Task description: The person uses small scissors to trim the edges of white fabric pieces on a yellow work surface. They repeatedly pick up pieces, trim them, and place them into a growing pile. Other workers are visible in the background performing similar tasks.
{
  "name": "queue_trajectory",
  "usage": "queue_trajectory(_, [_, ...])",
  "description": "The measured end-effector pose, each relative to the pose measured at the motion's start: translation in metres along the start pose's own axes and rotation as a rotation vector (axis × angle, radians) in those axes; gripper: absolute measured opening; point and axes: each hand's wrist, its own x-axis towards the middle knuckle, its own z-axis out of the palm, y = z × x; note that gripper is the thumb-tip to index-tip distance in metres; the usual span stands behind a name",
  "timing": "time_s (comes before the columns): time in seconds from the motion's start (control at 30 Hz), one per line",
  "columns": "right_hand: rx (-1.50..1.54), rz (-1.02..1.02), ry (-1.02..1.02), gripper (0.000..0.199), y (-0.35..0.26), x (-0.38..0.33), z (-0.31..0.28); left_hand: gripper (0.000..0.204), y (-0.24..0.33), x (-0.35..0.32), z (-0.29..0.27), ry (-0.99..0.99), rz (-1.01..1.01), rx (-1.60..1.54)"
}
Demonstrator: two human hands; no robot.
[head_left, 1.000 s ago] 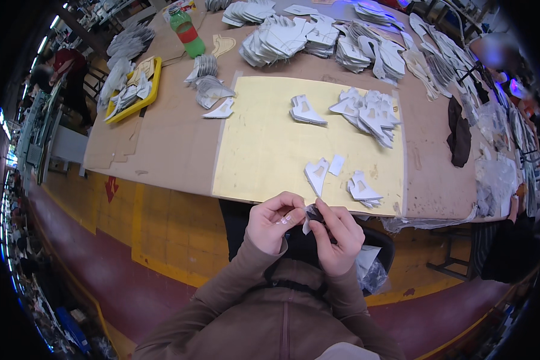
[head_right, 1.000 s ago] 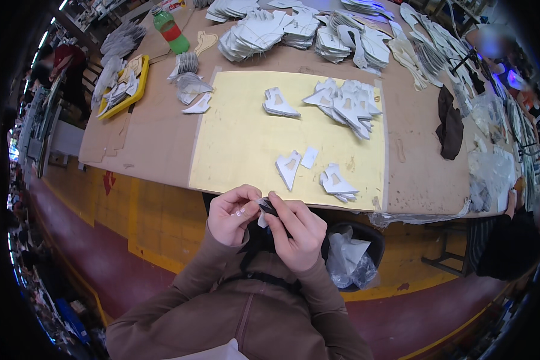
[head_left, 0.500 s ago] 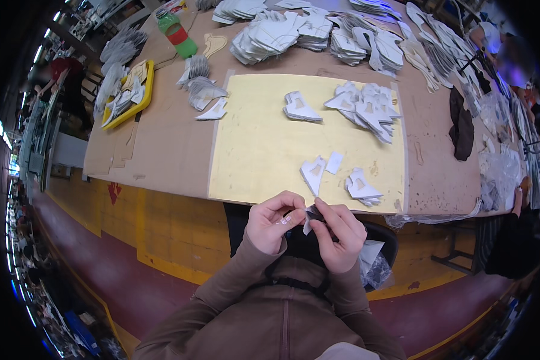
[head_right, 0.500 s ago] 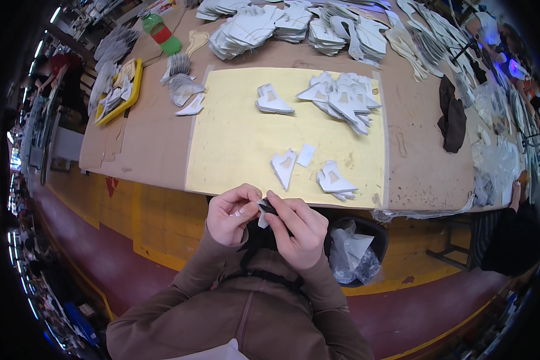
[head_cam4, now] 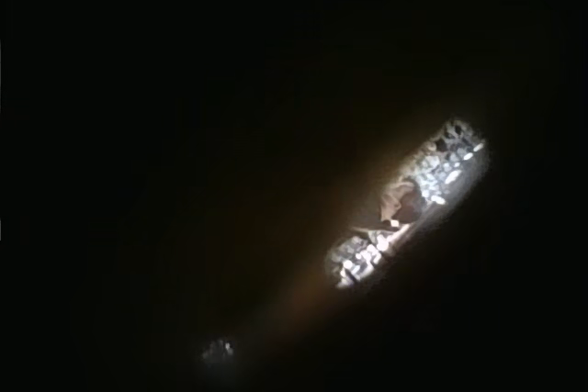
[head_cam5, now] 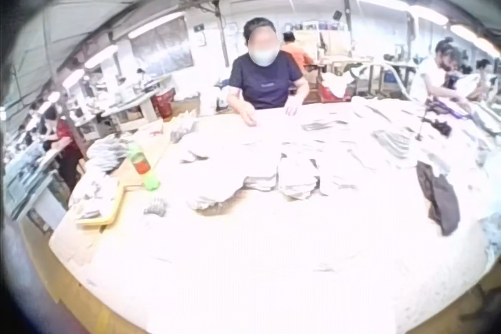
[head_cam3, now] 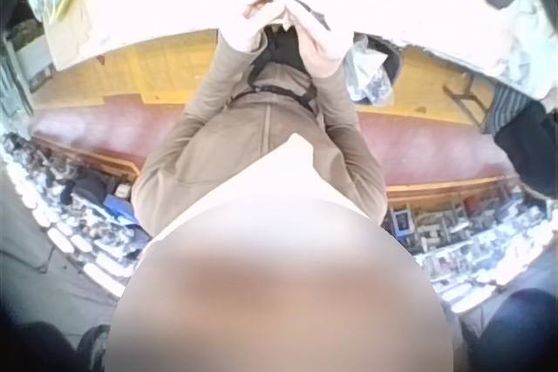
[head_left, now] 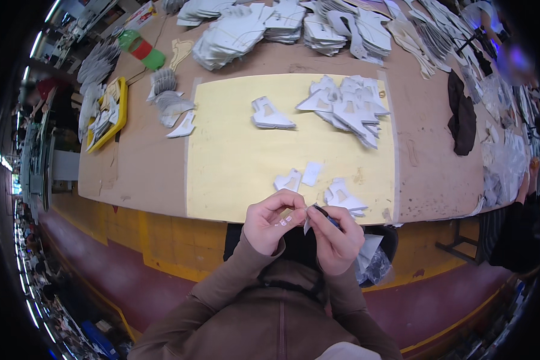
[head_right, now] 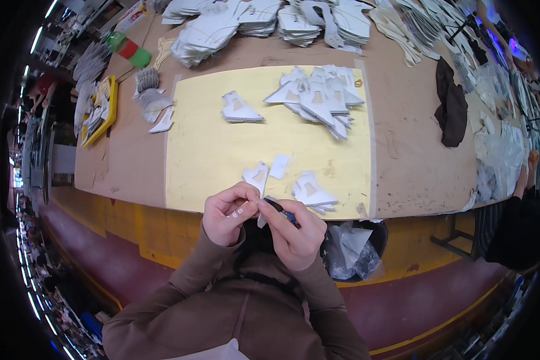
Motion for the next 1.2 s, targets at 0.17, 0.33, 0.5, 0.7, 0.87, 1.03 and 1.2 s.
queue_trajectory(0.17, [-0.076, 0.059, 0.066, 0.031, 0.015, 0.004, -0.018, 0.012, -0.004, 0.026, 0.019, -0.074, -0.043, 0.060])
queue_trajectory(0.33, [-0.018, 0.132, 0.147, 0.022, 0.016, -0.004, -0.027, 0.013, -0.013, 0.036, 0.034, -0.169, -0.203, -0.162])
queue_trajectory(0.5, [0.153, 0.313, 0.182, 0.020, 0.015, -0.018, -0.028, 0.014, -0.023, 0.033, 0.039, -0.142, -0.344, -0.258])
queue_trajectory(0.7, [0.449, 0.562, 0.199, 0.020, 0.015, -0.031, -0.010, 0.015, -0.026, 0.028, 0.026, -0.105, -0.345, -0.268])
queue_trajectory(0.87, [0.554, 0.588, 0.185, 0.019, 0.015, -0.034, 0.001, 0.014, -0.019, 0.022, 0.016, -0.071, -0.300, -0.278])
queue_trajectory(1.03, [0.573, 0.612, 0.169, 0.020, 0.014, -0.035, -0.002, 0.013, -0.024, 0.021, 0.013, -0.091, -0.239, -0.263])
queue_trajectory(1.2, [0.587, 0.483, 0.229, 0.020, 0.009, -0.034, -0.013, 0.013, -0.028, 0.027, 0.006, -0.018, -0.212, -0.073])
